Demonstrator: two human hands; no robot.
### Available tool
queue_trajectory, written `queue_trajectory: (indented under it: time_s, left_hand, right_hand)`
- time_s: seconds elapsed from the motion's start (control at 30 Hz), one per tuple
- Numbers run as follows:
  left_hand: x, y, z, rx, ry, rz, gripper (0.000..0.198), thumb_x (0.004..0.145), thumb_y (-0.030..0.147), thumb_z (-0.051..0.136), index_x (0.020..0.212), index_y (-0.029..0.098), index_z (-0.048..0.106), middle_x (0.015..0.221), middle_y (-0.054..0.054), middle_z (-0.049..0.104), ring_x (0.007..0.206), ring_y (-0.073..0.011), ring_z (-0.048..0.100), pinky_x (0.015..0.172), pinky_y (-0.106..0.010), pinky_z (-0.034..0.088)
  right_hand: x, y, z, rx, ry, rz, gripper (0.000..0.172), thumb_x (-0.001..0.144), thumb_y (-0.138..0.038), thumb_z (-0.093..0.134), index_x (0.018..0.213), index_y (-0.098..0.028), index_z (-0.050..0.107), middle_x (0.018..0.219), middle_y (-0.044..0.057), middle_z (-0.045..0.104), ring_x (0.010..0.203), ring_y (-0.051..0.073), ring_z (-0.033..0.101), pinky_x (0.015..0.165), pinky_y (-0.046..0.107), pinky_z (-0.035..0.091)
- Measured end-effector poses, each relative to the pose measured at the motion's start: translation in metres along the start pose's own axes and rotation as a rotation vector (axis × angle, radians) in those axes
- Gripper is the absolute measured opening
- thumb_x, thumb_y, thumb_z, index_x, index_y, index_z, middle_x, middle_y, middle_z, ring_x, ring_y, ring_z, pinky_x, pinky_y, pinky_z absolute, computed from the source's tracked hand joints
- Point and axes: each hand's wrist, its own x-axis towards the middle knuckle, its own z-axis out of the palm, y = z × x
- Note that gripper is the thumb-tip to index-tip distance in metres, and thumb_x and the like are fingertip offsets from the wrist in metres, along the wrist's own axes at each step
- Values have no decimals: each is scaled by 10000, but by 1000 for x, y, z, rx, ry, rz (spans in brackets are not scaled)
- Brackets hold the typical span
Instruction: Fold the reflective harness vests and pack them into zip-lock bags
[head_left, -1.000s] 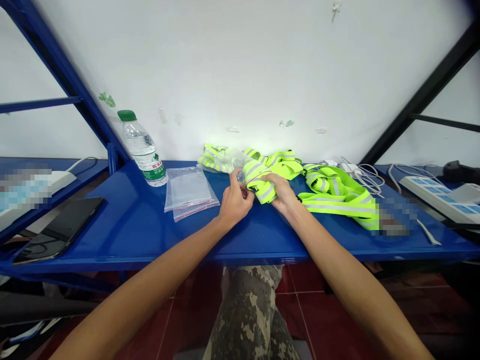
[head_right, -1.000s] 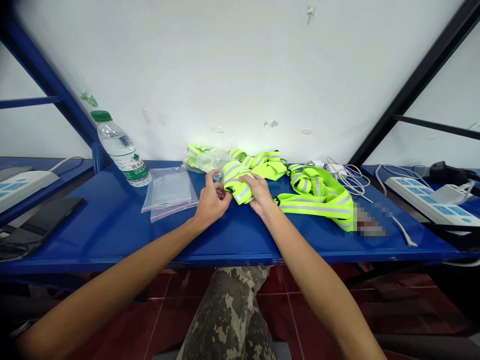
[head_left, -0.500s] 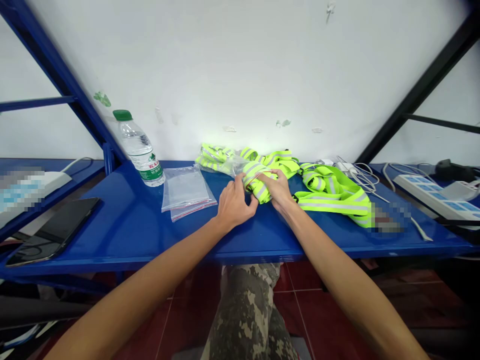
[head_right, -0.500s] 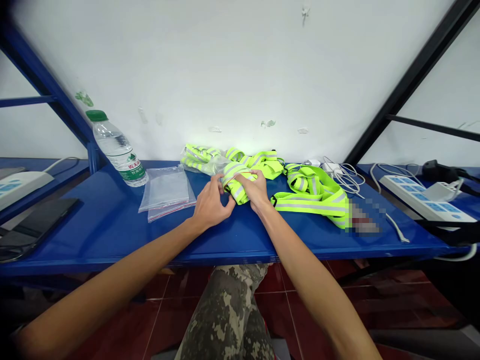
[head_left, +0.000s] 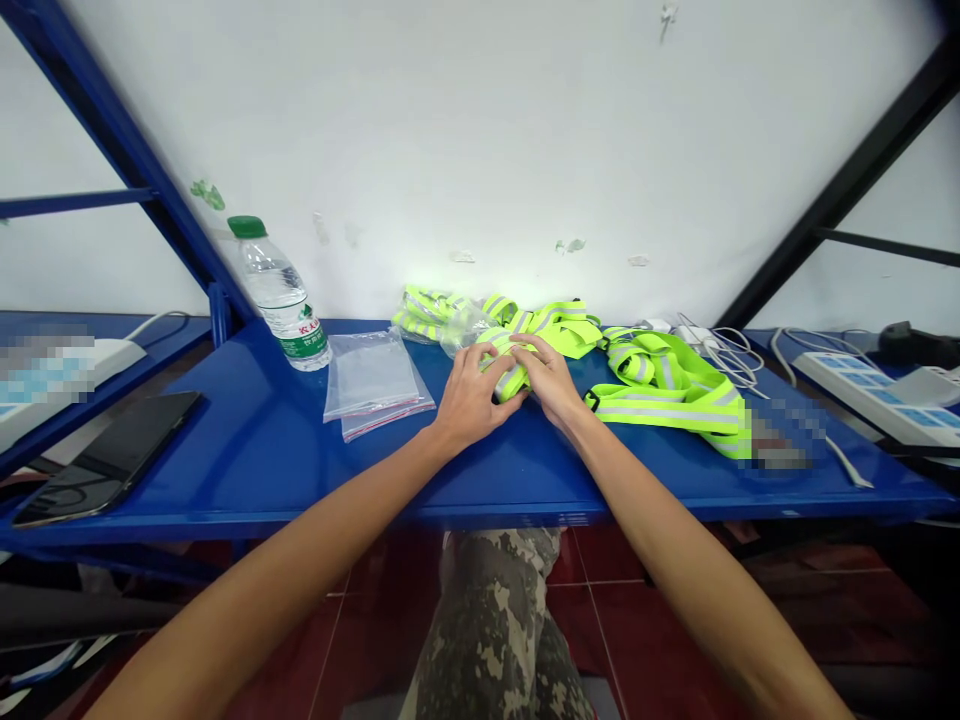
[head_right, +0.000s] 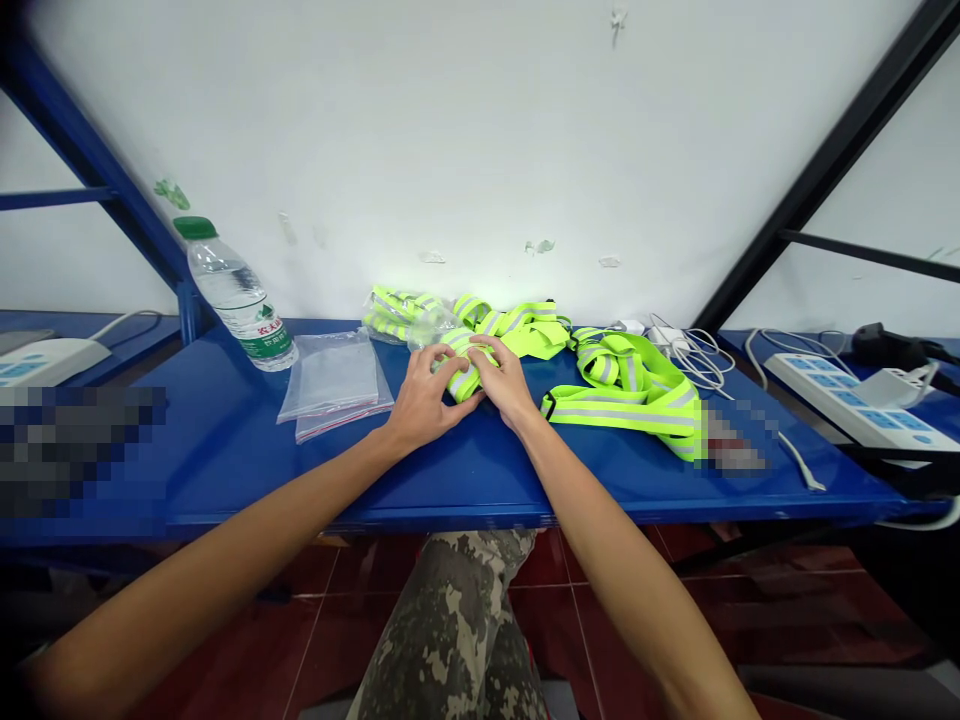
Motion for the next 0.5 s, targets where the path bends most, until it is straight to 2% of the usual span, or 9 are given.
queue_trajectory:
  time_s: [0.13,0.27,0.4,0.5]
  left_hand:
    - [2,-6,-6,-69,-9,-17,229,855,324,665,1033,196,599,1125,-107,536,1053,-249,504,971,-403,441]
    - [6,-10,-13,-154,10,-61,142,840,243,655,931,194,557,1054,-81,562,1030,-224,534,953,-365,440]
    - [8,-15,-14,-175,42,-101,133,805,156,627,865,204,518,998,-58,557,989,-207,541,922,-341,446]
    - [7,-18,-14,-167,80,-141,152,788,109,594,827,210,487,950,-48,543,940,-200,536,887,-333,453]
  right_hand:
    - [4,-5,-6,41,33,61,281,685,-378,654,919,-232,707,846,-16,683,676,139,580,561,235,447]
    - [4,-11,-12,107,-14,124,279,641,-292,625,885,-209,732,853,2,700,669,147,613,555,247,482]
    - [6,-8,-17,47,-78,9,314,572,-210,745,886,-192,754,837,-5,680,710,128,623,687,276,543]
    - [7,-2,-17,-19,-102,-72,338,589,-256,804,915,-184,756,797,-13,664,653,112,604,712,308,555]
